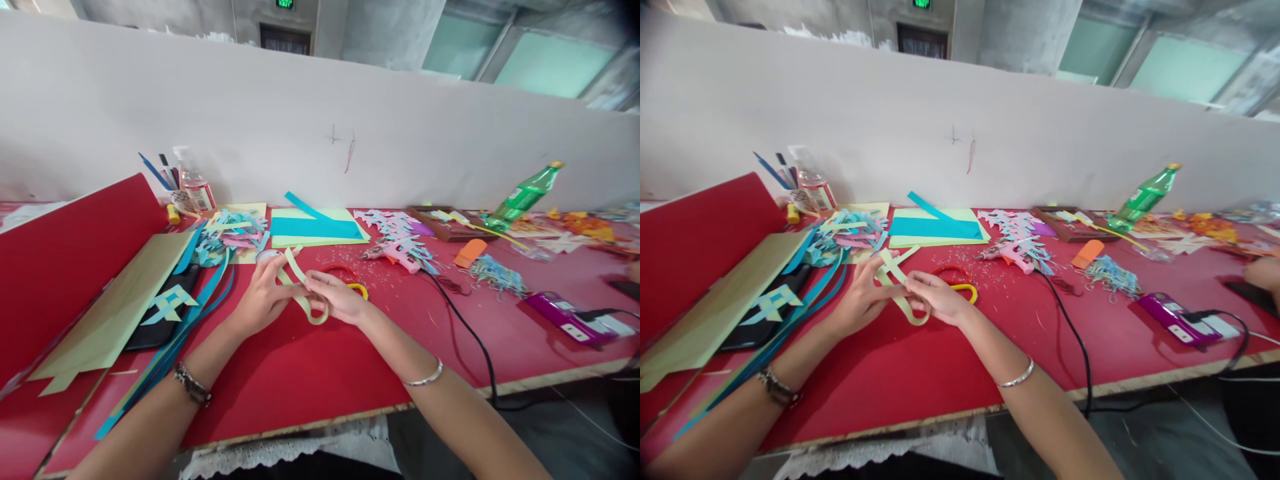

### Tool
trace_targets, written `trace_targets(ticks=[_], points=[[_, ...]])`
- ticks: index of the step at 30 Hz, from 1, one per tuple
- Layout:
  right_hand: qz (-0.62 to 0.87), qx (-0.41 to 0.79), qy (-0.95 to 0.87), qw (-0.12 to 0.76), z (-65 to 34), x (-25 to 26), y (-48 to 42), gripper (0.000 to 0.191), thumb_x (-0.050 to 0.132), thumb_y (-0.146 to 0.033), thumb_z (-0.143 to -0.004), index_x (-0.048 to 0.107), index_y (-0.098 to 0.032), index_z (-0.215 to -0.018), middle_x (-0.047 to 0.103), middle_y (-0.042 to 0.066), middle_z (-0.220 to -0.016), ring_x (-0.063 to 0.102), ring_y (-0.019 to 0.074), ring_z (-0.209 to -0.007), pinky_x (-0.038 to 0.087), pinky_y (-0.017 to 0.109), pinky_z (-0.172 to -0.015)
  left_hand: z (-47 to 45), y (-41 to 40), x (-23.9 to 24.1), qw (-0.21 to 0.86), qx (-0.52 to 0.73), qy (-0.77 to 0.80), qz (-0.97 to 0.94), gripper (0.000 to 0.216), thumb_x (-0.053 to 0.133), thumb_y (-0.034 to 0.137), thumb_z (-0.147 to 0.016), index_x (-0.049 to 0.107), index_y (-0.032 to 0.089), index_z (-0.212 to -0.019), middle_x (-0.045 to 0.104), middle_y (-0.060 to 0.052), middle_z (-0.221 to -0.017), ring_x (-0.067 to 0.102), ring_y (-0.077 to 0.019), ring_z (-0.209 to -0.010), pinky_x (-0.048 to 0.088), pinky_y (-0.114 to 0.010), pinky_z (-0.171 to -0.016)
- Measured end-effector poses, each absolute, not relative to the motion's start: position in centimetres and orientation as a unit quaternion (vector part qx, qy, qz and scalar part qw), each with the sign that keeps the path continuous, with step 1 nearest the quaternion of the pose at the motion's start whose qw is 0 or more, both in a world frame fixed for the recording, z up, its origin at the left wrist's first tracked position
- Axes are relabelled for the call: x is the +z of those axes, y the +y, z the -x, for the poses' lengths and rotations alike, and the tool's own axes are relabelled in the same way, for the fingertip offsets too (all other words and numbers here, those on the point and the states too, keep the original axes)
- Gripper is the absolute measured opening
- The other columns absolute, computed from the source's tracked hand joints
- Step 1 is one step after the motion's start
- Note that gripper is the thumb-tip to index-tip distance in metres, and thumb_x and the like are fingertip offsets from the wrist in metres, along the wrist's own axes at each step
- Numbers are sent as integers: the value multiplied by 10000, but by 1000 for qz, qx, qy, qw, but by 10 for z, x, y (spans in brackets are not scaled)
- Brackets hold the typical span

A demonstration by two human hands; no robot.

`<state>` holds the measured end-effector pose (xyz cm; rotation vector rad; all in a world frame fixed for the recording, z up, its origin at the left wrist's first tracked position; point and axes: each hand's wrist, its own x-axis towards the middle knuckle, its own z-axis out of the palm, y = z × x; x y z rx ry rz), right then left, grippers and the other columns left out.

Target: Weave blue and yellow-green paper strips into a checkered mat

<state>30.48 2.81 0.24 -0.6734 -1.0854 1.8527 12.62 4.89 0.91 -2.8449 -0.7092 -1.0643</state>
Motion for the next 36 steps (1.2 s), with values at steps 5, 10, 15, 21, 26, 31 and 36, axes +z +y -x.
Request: trace_targets(ticks=[5,10,15,21,26,31,36], points=[[308,728,-398,466,-302,5,28,200,663,-273,-672,495,-165,-673,479,-64,-618,469,25,-539,395,126,-499,-126,48,8,1,-327,-228,917,338,462,147,-787,585,283,-1071,243,-74,-1329,294,-279,-1190,290,-460,-944],[280,768,-372,440,-302,7,27,168,640,-258,-692,498,-171,-721,527,-40,-707,548,93,-691,497,287,-666,-125,49,8,26,-323,-245,914,273,444,180,-813,612,248,-1017,315,-88,-1276,335,-266,-1158,323,-426,-929],[270,775,-429,377,-305,7,25,192,576,-320,-749,510,-176,-858,575,-5,-788,597,124,-725,504,285,-631,-126,51,6,108,-319,-304,891,195,457,229,-824,641,244,-886,386,-78,-1248,341,-277,-1136,317,-445,-913],[382,674,-521,357,-306,6,26,234,503,-386,-791,476,-171,-703,378,-90,-422,312,20,-336,193,124,-320,-128,51,6,48,-384,-356,850,373,574,338,-742,519,204,-1086,408,-117,-1252,369,-273,-1138,308,-437,-936],[396,547,-610,415,-309,6,28,242,447,-378,-822,503,-169,-711,461,-62,-497,330,29,-373,231,150,-357,-128,59,2,-314,-423,-387,757,633,583,409,-694,351,158,-1228,550,-99,-1011,562,-188,-840,462,-333,-732],[355,529,-668,386,-308,6,29,194,427,-346,-835,478,-175,-760,592,-9,-689,370,34,-417,260,164,-392,-129,59,6,-486,-367,-395,687,342,551,415,-695,582,131,-882,569,10,-643,524,-113,-601,422,-225,-600],[364,502,-692,371,-308,4,29,209,422,-354,-833,474,-178,-732,583,-6,-690,376,51,-448,308,182,-435,-129,56,12,-460,-381,-428,678,259,559,385,-705,600,129,-712,532,34,-533,472,-91,-527,368,-198,-541]])
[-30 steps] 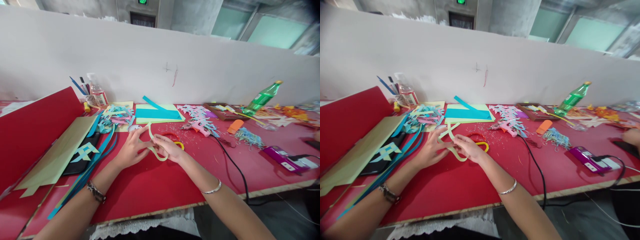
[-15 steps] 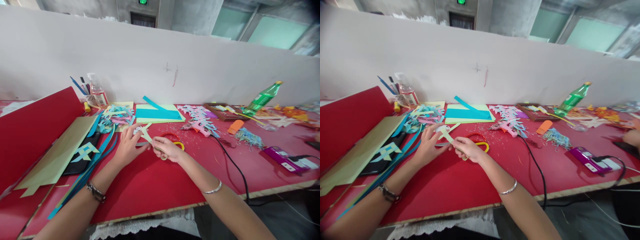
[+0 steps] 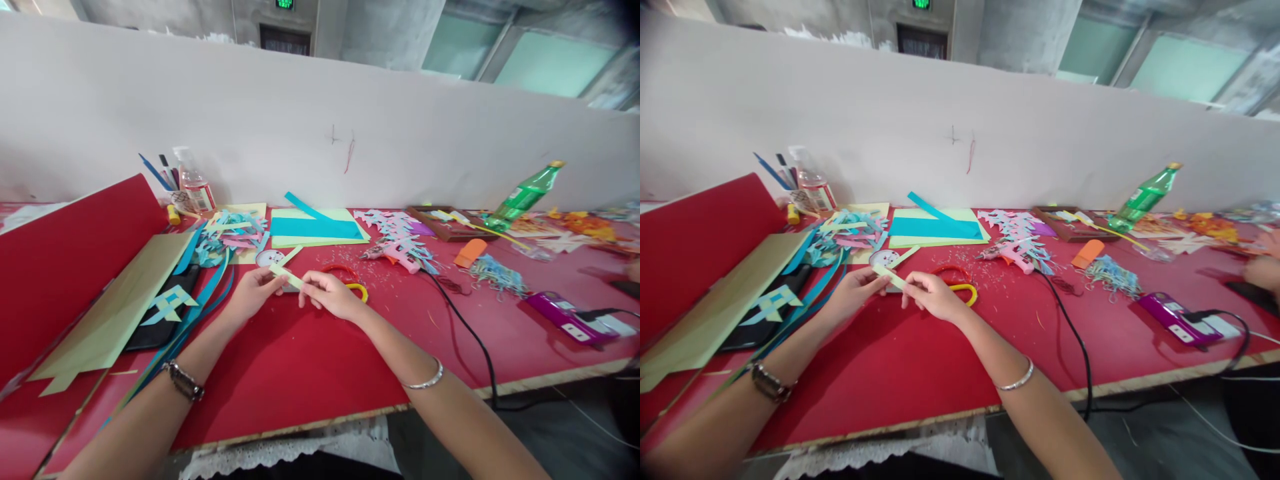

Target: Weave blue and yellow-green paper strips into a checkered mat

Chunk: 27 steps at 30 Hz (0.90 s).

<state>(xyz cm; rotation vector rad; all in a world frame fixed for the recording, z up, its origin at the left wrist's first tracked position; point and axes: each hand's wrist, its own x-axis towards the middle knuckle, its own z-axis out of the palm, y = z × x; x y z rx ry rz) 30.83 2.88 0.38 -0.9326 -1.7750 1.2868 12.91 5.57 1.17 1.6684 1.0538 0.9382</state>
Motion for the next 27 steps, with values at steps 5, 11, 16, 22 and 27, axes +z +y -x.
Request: trace_targets(ticks=[5,11,16,22,27], points=[[411,436,-705,380,-307,1,29,169,487,-351,-791,495,-183,-776,553,0,-750,508,104,-666,403,221,-614,-129,55,12,396,390,420,-718,235,555,363,-721,621,138,-718,568,18,-567,496,-105,-545,380,-203,-540],[411,426,-698,403,-302,0,26,279,585,-307,-725,469,-215,-961,559,14,-858,539,140,-784,416,261,-702,-134,49,11,370,399,389,-743,226,563,343,-721,603,153,-836,584,15,-645,513,-108,-582,407,-201,-552],[382,457,-715,366,-302,1,26,145,470,-313,-803,517,-177,-822,537,-9,-656,522,115,-617,411,244,-611,-135,51,6,434,428,357,-708,491,584,308,-703,431,161,-1146,538,45,-626,537,-110,-592,431,-213,-576],[395,452,-709,371,-303,-3,27,152,502,-319,-784,525,-174,-821,529,-18,-638,518,107,-588,406,235,-599,-133,53,7,487,379,382,-688,270,559,374,-722,643,135,-814,599,7,-636,527,-104,-599,407,-200,-587],[404,431,-716,372,-304,-3,28,175,482,-337,-799,538,-174,-828,528,-16,-631,500,99,-578,393,219,-571,-133,53,7,497,389,403,-663,275,584,389,-702,661,133,-767,589,20,-588,515,-100,-574,397,-193,-572]])
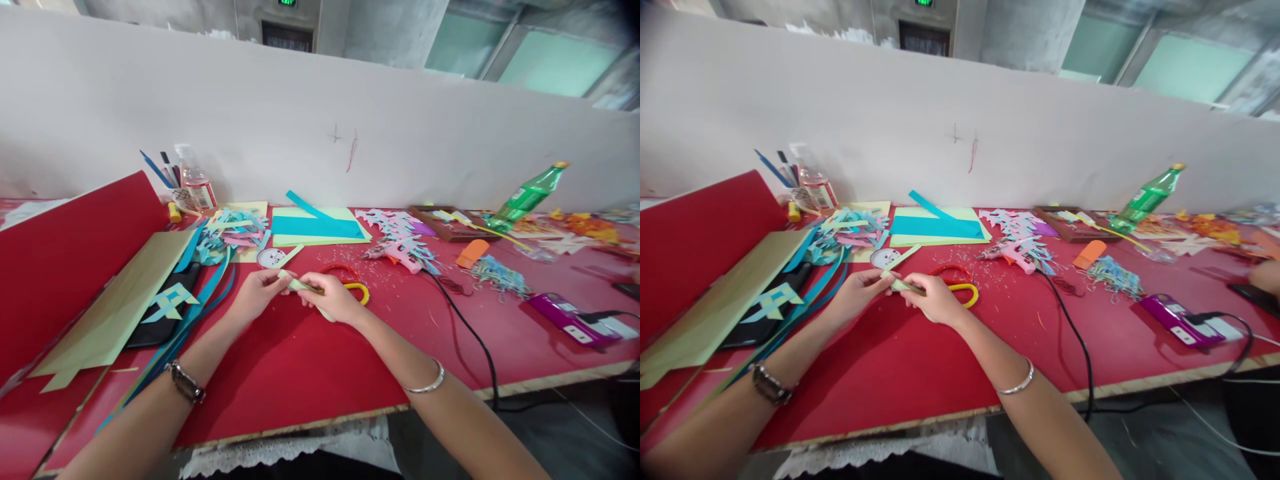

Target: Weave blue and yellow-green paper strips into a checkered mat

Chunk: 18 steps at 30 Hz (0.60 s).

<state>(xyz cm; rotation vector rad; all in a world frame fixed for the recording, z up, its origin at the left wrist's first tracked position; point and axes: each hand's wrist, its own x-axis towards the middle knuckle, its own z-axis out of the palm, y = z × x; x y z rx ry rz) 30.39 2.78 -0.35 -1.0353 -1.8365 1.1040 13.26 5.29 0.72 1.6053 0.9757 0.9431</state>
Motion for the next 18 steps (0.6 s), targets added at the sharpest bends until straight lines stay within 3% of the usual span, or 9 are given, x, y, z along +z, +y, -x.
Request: trace_targets(ticks=[6,15,18], points=[[425,422,-714,361,-304,0,27,239,462,-367,-807,533,-171,-690,551,-10,-590,505,93,-537,386,203,-519,-133,53,8,489,422,414,-642,278,623,391,-660,629,138,-776,621,2,-671,566,-134,-650,441,-229,-643],[437,383,-708,401,-302,-1,28,188,516,-356,-773,567,-183,-827,593,8,-708,551,130,-650,416,243,-618,-135,50,9,455,426,396,-675,284,603,343,-680,593,163,-899,560,35,-612,531,-106,-571,415,-205,-549],[437,385,-715,387,-303,-1,27,232,497,-381,-785,564,-174,-705,579,1,-624,539,126,-591,405,239,-586,-136,49,9,477,411,385,-675,315,603,345,-676,578,167,-936,592,20,-661,567,-124,-622,444,-227,-600]])
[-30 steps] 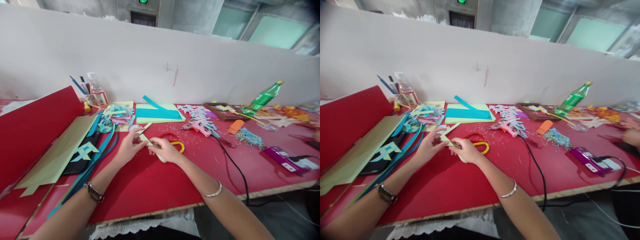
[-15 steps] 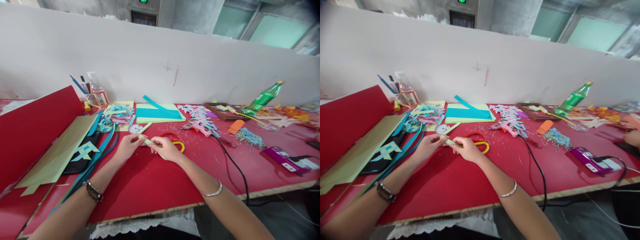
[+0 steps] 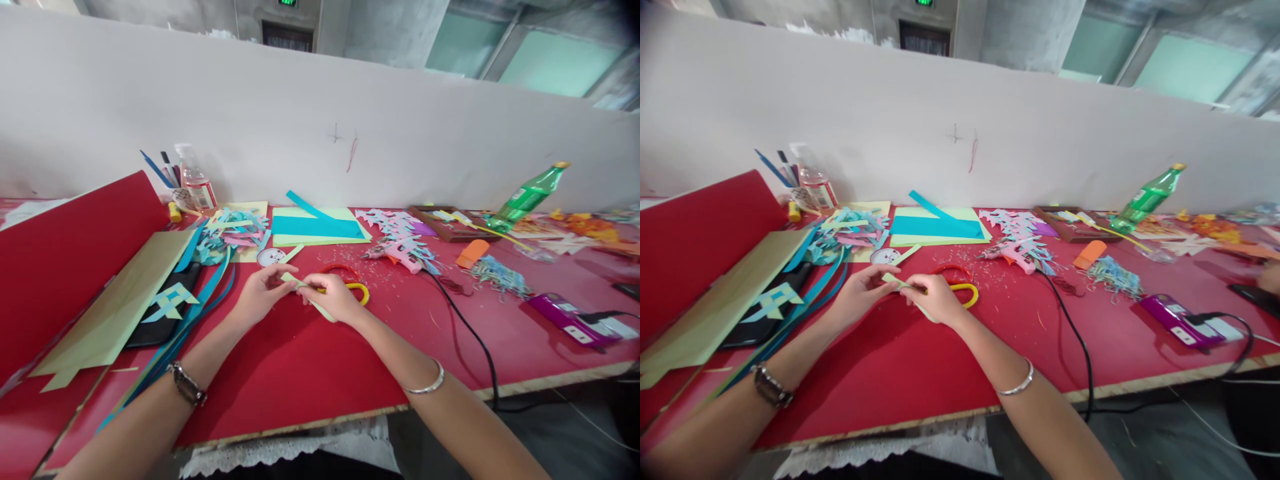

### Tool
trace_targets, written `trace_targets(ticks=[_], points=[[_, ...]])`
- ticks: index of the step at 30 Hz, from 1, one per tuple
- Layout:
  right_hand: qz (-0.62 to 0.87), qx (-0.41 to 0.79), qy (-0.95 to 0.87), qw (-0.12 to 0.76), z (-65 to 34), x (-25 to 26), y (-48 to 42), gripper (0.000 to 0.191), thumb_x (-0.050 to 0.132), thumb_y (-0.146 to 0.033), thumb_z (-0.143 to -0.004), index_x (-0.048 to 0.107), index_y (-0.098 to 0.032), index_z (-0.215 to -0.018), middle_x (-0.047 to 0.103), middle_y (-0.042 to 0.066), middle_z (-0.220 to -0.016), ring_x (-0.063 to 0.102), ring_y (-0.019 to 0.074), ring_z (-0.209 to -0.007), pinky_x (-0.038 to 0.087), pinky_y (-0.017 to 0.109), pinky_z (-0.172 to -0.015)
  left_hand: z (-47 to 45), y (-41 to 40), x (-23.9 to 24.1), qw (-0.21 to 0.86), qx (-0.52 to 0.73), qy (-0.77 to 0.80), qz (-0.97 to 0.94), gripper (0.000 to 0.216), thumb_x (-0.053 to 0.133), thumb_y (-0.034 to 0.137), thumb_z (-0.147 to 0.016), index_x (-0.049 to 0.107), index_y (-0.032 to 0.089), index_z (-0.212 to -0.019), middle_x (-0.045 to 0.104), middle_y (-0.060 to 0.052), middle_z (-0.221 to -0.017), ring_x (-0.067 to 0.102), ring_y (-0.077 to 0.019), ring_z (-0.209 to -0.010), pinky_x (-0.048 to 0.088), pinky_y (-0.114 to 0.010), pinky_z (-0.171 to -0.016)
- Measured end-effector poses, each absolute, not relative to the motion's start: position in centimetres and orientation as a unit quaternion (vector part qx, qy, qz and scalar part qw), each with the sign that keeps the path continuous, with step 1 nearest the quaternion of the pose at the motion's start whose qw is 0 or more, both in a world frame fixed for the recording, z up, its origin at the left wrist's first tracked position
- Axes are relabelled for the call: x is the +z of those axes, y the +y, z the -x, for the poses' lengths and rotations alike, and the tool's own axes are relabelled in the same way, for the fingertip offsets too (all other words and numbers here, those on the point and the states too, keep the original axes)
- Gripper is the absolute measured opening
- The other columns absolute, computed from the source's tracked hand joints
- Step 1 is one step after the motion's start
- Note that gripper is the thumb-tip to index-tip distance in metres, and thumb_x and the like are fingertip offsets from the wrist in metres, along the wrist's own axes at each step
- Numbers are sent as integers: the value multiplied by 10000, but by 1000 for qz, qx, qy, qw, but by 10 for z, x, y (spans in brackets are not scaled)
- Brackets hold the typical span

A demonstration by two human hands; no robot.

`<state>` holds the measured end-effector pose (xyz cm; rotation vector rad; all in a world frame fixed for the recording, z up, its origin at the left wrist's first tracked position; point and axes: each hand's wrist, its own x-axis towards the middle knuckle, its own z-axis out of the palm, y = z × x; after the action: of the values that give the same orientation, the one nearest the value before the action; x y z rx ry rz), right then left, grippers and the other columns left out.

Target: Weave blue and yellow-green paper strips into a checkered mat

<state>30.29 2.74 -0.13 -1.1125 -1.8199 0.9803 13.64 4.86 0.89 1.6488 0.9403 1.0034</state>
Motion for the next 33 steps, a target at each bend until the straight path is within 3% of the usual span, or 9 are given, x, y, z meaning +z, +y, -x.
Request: trace_targets(ticks=[4,10,18,22,28,33], points=[[437,393,-712,384,-304,-1,29,248,491,-378,-790,568,-174,-673,577,-2,-595,539,124,-564,402,233,-565,-136,50,9,501,402,385,-663,326,601,378,-679,593,154,-916,610,13,-657,573,-128,-639,448,-230,-627],[437,390,-717,377,-305,-1,30,231,481,-351,-798,598,-172,-713,595,4,-616,553,128,-590,399,231,-578,-134,53,8,499,391,401,-661,312,558,427,-710,652,130,-686,607,1,-607,535,-112,-597,423,-203,-590],[446,393,-709,379,-305,1,28,234,469,-354,-807,590,-173,-721,570,-3,-596,524,107,-550,389,220,-546,-131,56,5,502,399,419,-643,283,610,406,-667,673,136,-724,648,-13,-654,556,-134,-625,428,-223,-616],[451,417,-683,396,-305,-1,28,230,482,-383,-794,581,-175,-806,568,-4,-609,526,101,-546,393,208,-516,-133,54,12,496,403,425,-641,279,620,403,-652,668,132,-693,625,2,-608,533,-116,-593,407,-203,-587],[439,410,-699,389,-306,-2,29,215,470,-342,-803,581,-160,-775,569,-3,-606,518,86,-526,403,193,-501,-133,51,19,490,411,460,-616,273,640,389,-617,652,120,-657,587,18,-551,492,-91,-548,367,-178,-540],[427,433,-678,413,-307,-5,30,220,528,-278,-767,527,-183,-966,571,-21,-634,536,88,-548,428,192,-519,-133,52,19,514,409,468,-591,289,638,401,-599,655,115,-638,580,13,-527,476,-93,-531,359,-186,-532]])
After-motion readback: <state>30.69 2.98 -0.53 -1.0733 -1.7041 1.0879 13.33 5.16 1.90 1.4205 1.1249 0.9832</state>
